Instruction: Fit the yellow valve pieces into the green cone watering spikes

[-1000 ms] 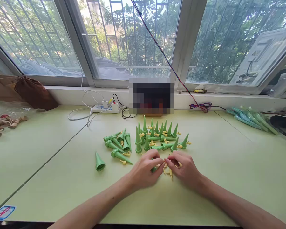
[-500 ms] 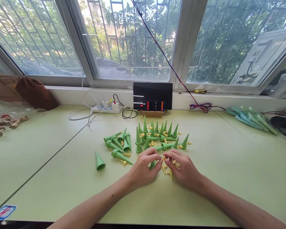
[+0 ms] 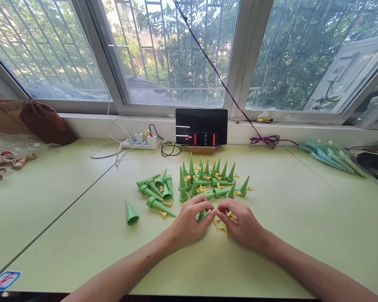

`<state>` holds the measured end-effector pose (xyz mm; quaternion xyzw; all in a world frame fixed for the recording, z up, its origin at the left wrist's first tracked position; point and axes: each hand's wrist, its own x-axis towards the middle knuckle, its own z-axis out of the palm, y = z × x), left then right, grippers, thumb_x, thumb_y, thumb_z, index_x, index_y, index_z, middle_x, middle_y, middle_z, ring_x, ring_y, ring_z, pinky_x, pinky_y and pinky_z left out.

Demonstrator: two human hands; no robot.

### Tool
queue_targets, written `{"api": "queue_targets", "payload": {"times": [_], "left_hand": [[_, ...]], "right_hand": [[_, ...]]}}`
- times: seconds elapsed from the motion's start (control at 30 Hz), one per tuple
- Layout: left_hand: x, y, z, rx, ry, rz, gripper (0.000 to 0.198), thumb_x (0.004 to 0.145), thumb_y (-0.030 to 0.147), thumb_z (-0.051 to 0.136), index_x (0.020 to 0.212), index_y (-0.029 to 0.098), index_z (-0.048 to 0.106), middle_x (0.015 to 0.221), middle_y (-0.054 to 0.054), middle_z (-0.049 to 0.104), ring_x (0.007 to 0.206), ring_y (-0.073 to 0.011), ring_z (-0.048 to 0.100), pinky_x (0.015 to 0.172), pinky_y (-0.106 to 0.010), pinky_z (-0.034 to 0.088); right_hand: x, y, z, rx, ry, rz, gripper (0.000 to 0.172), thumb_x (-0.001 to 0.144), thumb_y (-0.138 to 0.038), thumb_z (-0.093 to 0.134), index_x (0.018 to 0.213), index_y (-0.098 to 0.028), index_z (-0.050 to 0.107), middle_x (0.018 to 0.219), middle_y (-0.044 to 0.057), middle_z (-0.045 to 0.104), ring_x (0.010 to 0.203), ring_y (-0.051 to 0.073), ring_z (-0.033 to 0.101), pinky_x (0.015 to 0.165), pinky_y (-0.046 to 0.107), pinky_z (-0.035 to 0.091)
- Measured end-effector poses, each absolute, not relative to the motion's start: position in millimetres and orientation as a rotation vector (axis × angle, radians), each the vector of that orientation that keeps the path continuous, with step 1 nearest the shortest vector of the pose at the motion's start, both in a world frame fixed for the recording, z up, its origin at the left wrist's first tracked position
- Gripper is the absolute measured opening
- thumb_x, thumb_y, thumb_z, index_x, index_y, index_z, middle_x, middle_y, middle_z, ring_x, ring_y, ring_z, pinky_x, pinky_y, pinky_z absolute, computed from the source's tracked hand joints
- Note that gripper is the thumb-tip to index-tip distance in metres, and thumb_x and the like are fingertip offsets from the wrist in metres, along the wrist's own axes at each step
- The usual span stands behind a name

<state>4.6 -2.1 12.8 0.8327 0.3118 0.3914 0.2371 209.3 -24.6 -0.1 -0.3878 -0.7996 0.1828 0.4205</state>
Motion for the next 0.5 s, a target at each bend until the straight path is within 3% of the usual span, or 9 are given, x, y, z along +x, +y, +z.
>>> {"api": "queue_targets", "payload": {"times": [0.5], "left_hand": [[4.2, 0.0, 9.6, 2.259, 0.854, 1.045, 0.021, 0.1, 0.022, 0.053, 0.084, 0.017, 0.066, 0.08, -0.002, 0.057, 0.072, -0.0132, 0.053, 0.067, -0.024, 0.042]], "right_hand": [[208.8, -24.4, -0.3, -0.937, -1.947, 0.363, 0.006, 0.1, -0.024, 0.058, 0.1, -0.021, 0.063, 0.083, 0.001, 0.07, 0.071, 0.016, 0.066, 0.067, 0.025, 0.053]]}}
